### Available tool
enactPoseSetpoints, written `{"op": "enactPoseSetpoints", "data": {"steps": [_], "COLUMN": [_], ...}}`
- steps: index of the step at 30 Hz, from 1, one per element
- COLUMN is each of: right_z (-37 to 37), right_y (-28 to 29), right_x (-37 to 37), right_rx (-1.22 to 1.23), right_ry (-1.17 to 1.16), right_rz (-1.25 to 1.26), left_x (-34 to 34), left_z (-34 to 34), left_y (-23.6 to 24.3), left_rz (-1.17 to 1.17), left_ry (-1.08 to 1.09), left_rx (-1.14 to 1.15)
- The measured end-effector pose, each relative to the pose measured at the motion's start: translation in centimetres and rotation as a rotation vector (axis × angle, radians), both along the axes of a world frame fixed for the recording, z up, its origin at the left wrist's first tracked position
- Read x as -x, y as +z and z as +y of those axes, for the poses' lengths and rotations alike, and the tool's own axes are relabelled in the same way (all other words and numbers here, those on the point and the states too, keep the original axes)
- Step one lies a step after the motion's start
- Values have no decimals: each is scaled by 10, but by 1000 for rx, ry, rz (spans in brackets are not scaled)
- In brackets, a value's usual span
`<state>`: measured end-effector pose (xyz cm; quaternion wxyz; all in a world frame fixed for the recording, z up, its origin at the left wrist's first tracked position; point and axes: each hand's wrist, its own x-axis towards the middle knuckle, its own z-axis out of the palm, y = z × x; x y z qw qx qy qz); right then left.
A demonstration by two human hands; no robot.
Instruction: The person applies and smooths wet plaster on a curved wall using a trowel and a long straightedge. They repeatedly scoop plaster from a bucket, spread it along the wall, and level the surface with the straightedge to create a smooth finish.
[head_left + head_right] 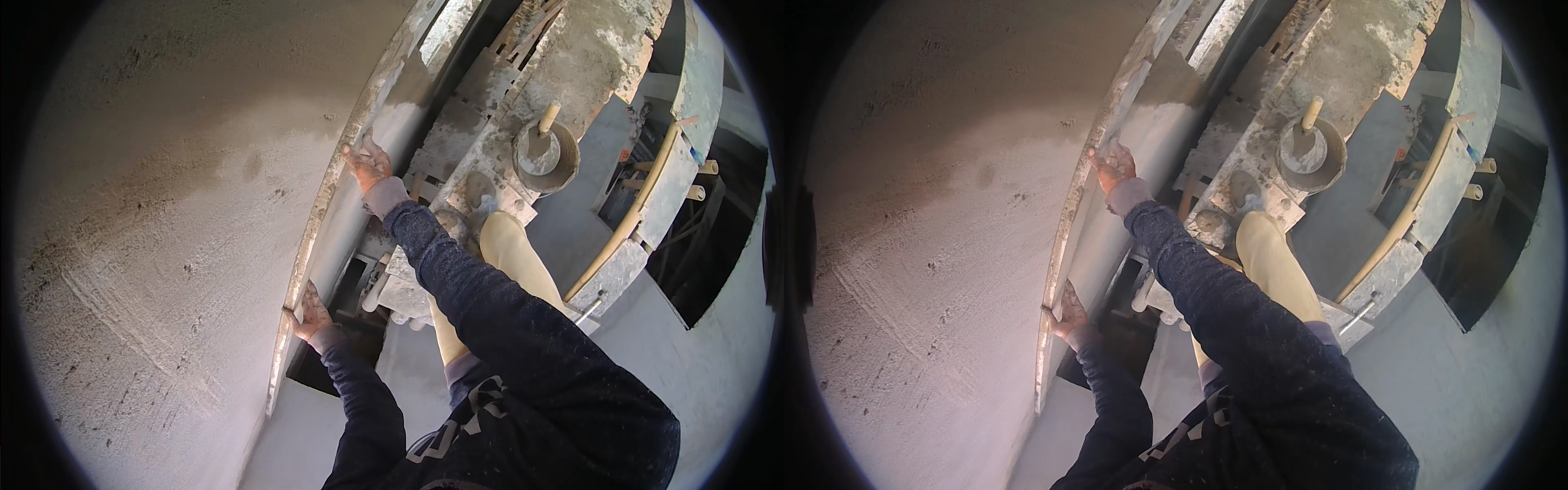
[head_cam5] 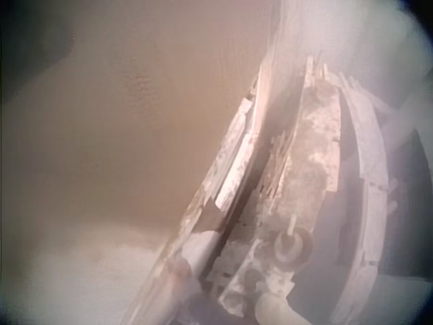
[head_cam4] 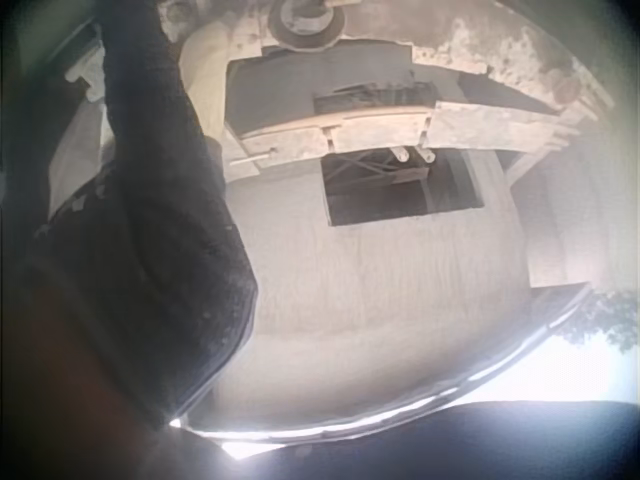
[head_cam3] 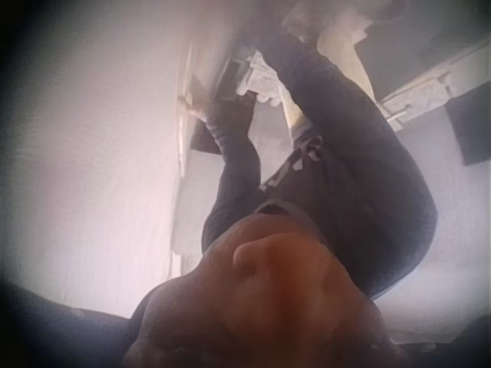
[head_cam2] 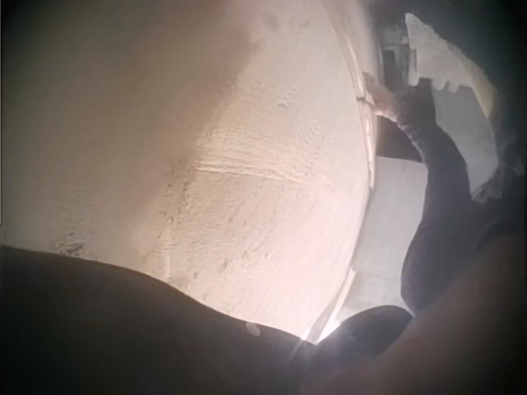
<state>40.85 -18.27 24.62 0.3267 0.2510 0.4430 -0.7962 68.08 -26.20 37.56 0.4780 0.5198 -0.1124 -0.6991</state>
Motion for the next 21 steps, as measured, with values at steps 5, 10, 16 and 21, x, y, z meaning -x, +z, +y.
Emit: {"op": "enactPoseSetpoints", "data": {"steps": [5,10,16,21], "right_z": [10,26,14,4], "right_y": [-32,45,132,56], "right_x": [11,3,-35,-30], "right_rx": [-10,-107,-381,-456], "right_ry": [49,110,79,68], "right_rz": [-46,-1,294,282], "left_x": [-6,-21,-52,-44], "left_z": [7,15,7,11], "left_y": [-33,2,73,8], "left_rz": [80,35,22,-152], "left_ry": [-99,-12,1,-90], "left_rx": [48,107,120,224]}}
